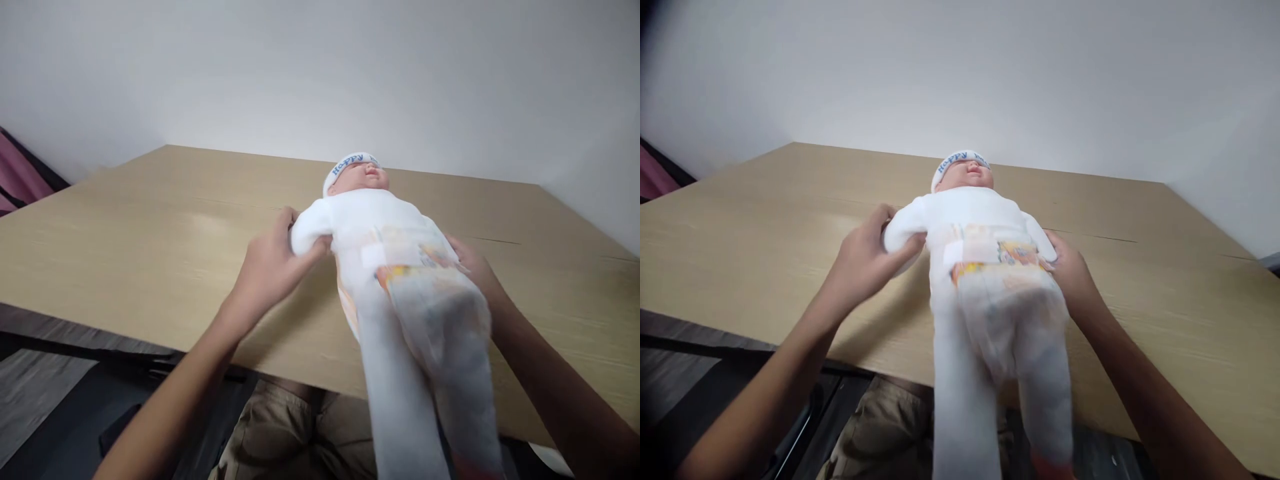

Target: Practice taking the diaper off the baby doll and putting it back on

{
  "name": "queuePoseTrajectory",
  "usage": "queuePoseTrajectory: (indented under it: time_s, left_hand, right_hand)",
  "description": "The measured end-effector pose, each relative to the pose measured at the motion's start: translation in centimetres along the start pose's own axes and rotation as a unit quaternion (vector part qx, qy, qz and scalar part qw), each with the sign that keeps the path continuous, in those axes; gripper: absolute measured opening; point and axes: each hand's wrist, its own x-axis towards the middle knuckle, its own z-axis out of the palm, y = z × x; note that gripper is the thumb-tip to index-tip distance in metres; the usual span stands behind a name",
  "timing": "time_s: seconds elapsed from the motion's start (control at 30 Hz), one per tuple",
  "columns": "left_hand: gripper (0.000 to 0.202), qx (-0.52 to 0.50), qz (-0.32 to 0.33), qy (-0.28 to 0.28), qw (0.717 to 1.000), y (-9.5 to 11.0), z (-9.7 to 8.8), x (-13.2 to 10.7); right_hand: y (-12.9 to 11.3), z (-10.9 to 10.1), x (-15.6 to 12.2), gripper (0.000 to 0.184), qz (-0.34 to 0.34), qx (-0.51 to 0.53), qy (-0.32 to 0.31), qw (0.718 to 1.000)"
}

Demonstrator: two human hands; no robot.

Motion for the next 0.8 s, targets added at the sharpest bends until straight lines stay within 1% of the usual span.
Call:
queuePoseTrajectory:
  time_s: [0.03,0.1,0.17,0.23,0.3,0.37,0.4,0.47,0.53,0.6,0.67,0.7,0.77,0.8]
  left_hand:
    - [0.04,-0.009,0.002,0.017,1.0,0.6,-0.5,-3.1]
    - [0.039,-0.03,0.002,0.043,0.999,0.9,-0.7,-9.7]
    - [0.039,-0.05,0.017,0.049,0.997,0.0,-0.2,-16.5]
    - [0.044,-0.071,0.058,0.016,0.996,-1.9,0.2,-23.2]
    - [0.05,-0.093,0.115,-0.037,0.988,-4.4,0.2,-29.4]
    - [0.053,-0.088,0.127,-0.104,0.983,-7.2,-0.5,-34.5]
    - [0.05,-0.076,0.118,-0.132,0.981,-8.4,-1.0,-36.6]
    - [0.038,-0.038,0.077,-0.171,0.982,-10.3,-2.0,-39.5]
    - [0.032,-0.002,0.024,-0.183,0.983,-11.5,-2.9,-40.8]
    - [0.035,0.019,-0.03,-0.186,0.982,-12.1,-3.2,-41.0]
    - [0.036,0.025,-0.072,-0.199,0.977,-12.4,-3.0,-40.7]
    - [0.035,0.026,-0.083,-0.21,0.974,-12.5,-2.9,-40.5]
    - [0.032,0.035,-0.08,-0.231,0.969,-12.7,-2.5,-40.4]
    - [0.033,0.045,-0.069,-0.231,0.969,-12.7,-2.4,-40.5]
  right_hand:
    - [-0.4,-1.1,-1.7,0.063,-0.004,0.011,-0.005,1.0]
    - [-1.1,-3.0,-5.3,0.062,0.002,0.017,-0.019,1.0]
    - [-1.8,-4.6,-9.2,0.053,-0.006,-0.009,-0.03,1.0]
    - [-2.6,-5.6,-13.6,0.047,-0.019,-0.024,-0.059,0.998]
    - [-3.3,-5.8,-18.1,0.046,-0.043,-0.023,-0.097,0.994]
    - [-3.7,-5.1,-22.1,0.046,-0.062,-0.02,-0.144,0.987]
    - [-3.7,-4.3,-23.8,0.045,-0.067,-0.019,-0.168,0.983]
    - [-3.1,-2.1,-26.4,0.043,-0.066,-0.022,-0.213,0.975]
    - [-1.6,1.0,-27.8,0.041,-0.075,-0.031,-0.236,0.968]
    - [0.6,4.3,-28.2,0.043,-0.099,-0.031,-0.223,0.969]
    - [3.0,7.3,-28.2,0.044,-0.095,-0.014,-0.243,0.965]
    - [4.2,8.5,-28.2,0.046,-0.091,-0.007,-0.268,0.959]
    - [6.2,9.9,-28.5,0.049,-0.077,-0.004,-0.295,0.952]
    - [7.0,10.2,-28.7,0.05,-0.072,-0.006,-0.295,0.953]
